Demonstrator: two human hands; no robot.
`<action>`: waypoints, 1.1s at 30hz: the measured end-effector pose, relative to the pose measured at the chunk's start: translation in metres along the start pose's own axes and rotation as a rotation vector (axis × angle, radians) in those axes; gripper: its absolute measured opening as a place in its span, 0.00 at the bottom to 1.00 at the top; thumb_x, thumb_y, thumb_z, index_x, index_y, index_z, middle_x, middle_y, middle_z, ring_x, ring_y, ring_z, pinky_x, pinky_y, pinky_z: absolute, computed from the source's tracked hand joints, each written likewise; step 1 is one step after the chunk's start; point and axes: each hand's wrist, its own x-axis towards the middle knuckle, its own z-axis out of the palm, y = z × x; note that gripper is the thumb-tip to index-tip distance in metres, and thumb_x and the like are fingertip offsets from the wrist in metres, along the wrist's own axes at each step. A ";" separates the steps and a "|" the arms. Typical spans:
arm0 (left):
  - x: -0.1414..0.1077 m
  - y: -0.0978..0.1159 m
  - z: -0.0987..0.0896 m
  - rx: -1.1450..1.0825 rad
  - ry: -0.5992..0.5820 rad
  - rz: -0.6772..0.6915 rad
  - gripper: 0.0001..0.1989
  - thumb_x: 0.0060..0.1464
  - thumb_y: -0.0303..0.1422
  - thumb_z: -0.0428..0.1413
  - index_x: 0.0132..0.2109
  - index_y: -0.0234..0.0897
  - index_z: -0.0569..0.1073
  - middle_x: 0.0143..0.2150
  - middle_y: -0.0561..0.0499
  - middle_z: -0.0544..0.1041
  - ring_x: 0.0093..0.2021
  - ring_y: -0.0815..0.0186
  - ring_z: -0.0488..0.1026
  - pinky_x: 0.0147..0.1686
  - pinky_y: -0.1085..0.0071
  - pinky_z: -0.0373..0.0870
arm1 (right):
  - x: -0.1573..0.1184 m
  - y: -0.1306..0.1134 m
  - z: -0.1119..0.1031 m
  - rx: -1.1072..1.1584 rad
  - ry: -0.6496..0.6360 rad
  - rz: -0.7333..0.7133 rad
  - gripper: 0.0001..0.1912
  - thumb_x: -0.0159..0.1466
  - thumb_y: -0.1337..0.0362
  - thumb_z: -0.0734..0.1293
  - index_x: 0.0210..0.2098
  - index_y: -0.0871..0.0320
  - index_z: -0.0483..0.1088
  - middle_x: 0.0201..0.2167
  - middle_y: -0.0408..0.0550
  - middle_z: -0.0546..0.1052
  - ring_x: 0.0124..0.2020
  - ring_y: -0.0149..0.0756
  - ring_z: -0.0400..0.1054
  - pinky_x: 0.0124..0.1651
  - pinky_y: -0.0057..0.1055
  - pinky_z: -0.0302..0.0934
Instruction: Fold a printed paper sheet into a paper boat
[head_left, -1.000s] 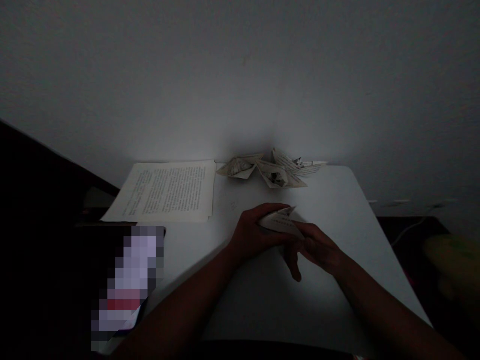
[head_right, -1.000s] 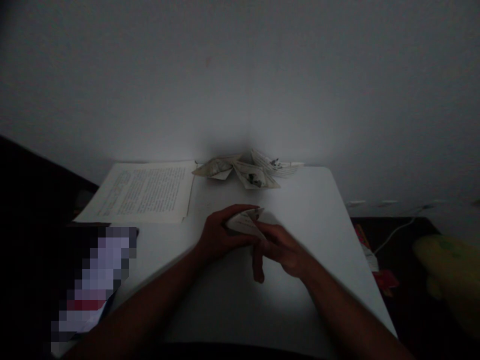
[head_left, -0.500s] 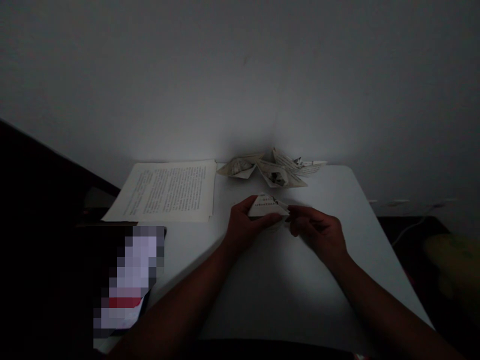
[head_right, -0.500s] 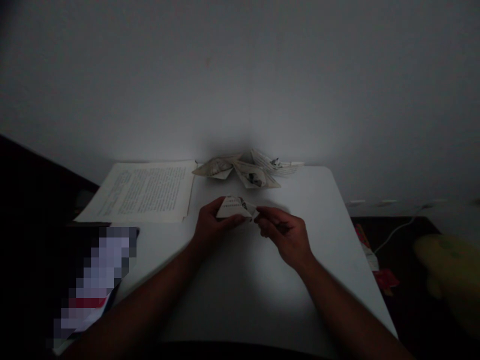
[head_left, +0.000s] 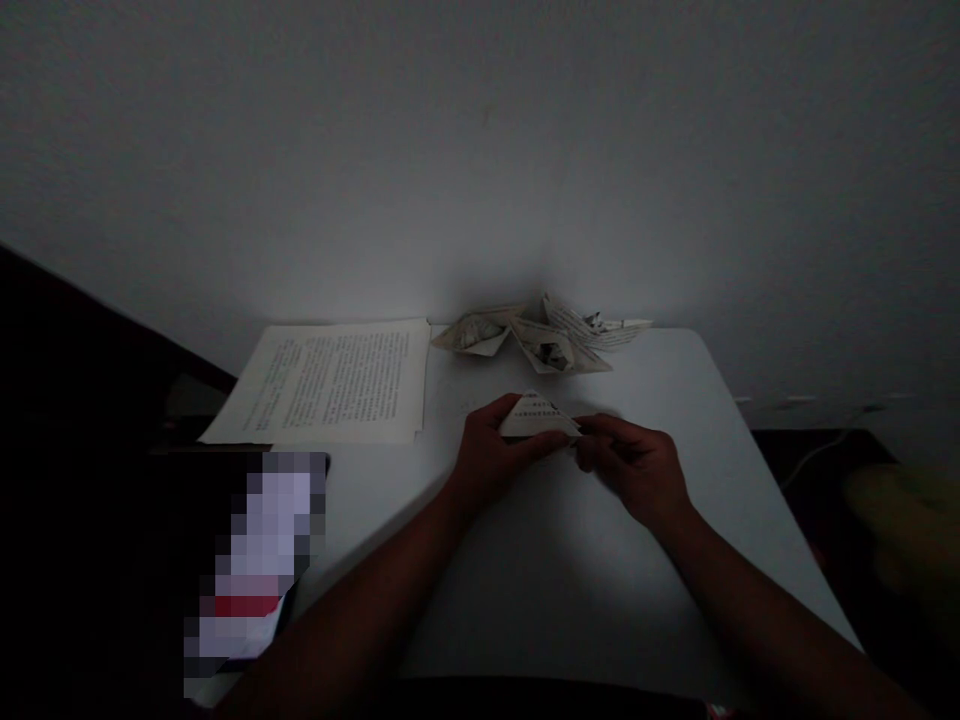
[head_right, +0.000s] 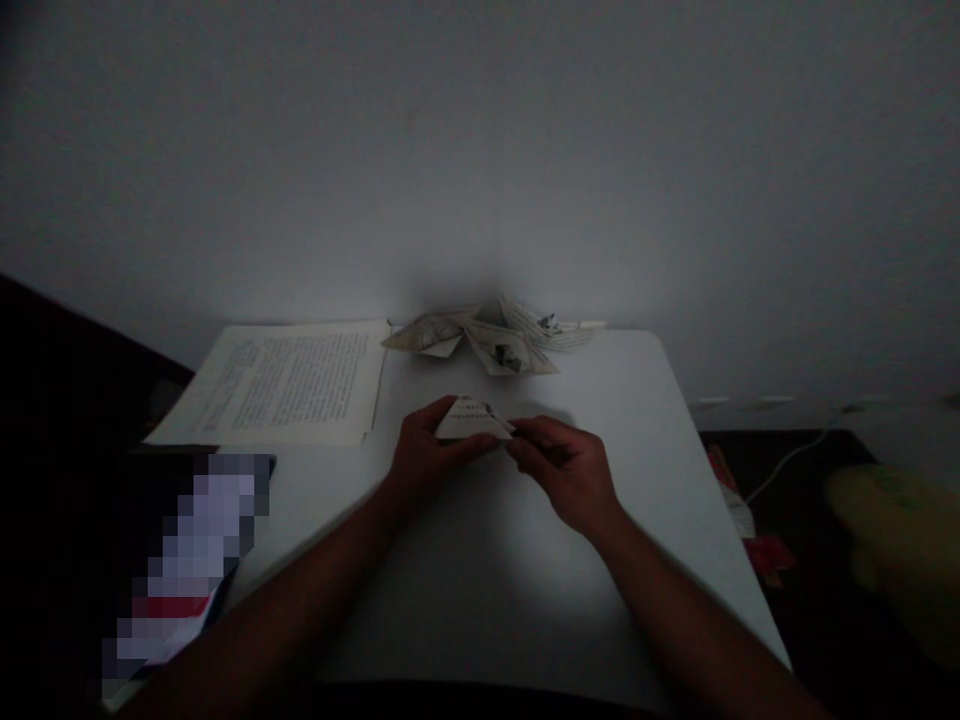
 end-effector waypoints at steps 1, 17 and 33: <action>0.000 0.000 0.000 0.013 0.003 0.002 0.21 0.38 0.41 0.68 0.37 0.32 0.76 0.32 0.49 0.80 0.31 0.65 0.77 0.31 0.73 0.73 | 0.000 0.000 0.000 -0.009 -0.002 0.000 0.10 0.54 0.60 0.73 0.34 0.57 0.79 0.20 0.43 0.74 0.20 0.28 0.65 0.22 0.25 0.61; 0.001 -0.002 0.002 0.002 0.031 -0.012 0.17 0.39 0.39 0.68 0.34 0.33 0.77 0.29 0.53 0.78 0.28 0.69 0.74 0.29 0.76 0.70 | 0.000 -0.001 -0.002 -0.131 -0.030 -0.018 0.08 0.57 0.60 0.71 0.31 0.58 0.78 0.19 0.42 0.72 0.20 0.27 0.63 0.22 0.25 0.58; 0.001 -0.002 0.002 -0.037 -0.008 -0.028 0.16 0.42 0.40 0.66 0.36 0.33 0.79 0.30 0.52 0.79 0.29 0.69 0.74 0.29 0.75 0.69 | 0.002 0.001 -0.003 -0.148 -0.042 0.025 0.14 0.59 0.54 0.69 0.27 0.59 0.77 0.17 0.44 0.72 0.19 0.28 0.64 0.22 0.25 0.60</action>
